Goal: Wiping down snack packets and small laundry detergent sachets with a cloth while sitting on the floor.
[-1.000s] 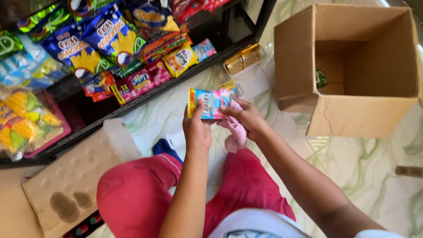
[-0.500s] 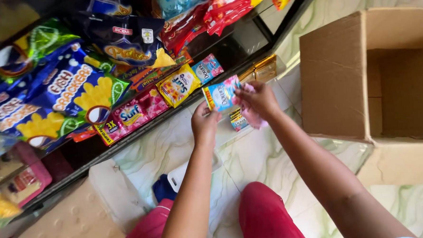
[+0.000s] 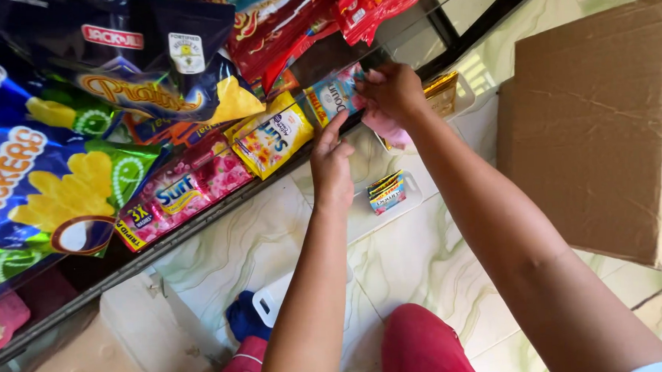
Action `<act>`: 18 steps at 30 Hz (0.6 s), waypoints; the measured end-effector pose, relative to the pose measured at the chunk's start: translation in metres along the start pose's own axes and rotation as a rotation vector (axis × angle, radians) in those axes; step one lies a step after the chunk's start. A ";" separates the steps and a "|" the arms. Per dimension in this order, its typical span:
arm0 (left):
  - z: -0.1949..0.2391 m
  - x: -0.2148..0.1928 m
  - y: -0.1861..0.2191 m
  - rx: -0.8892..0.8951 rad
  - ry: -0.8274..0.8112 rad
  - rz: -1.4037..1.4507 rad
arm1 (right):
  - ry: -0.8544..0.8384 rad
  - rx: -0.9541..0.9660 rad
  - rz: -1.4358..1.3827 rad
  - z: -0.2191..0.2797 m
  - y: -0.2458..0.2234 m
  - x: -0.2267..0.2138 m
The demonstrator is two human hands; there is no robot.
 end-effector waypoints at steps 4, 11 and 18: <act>0.005 -0.001 -0.009 -0.096 0.078 0.229 | 0.078 -0.182 0.390 -0.002 -0.018 0.013; 0.021 -0.008 -0.033 -0.122 0.146 0.301 | 0.073 -0.274 0.527 -0.003 -0.017 0.026; 0.060 -0.002 -0.019 -0.056 0.074 0.146 | 0.156 -0.154 0.931 0.049 -0.046 0.023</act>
Point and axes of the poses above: each hand's wrist, its own z-axis away from the middle knuckle, its own x-axis out of the palm, y = z × x, the point moved 3 cm from there along -z, towards the middle knuckle, and after that the axes turned 3 degrees about z, right-handed, at the moved point
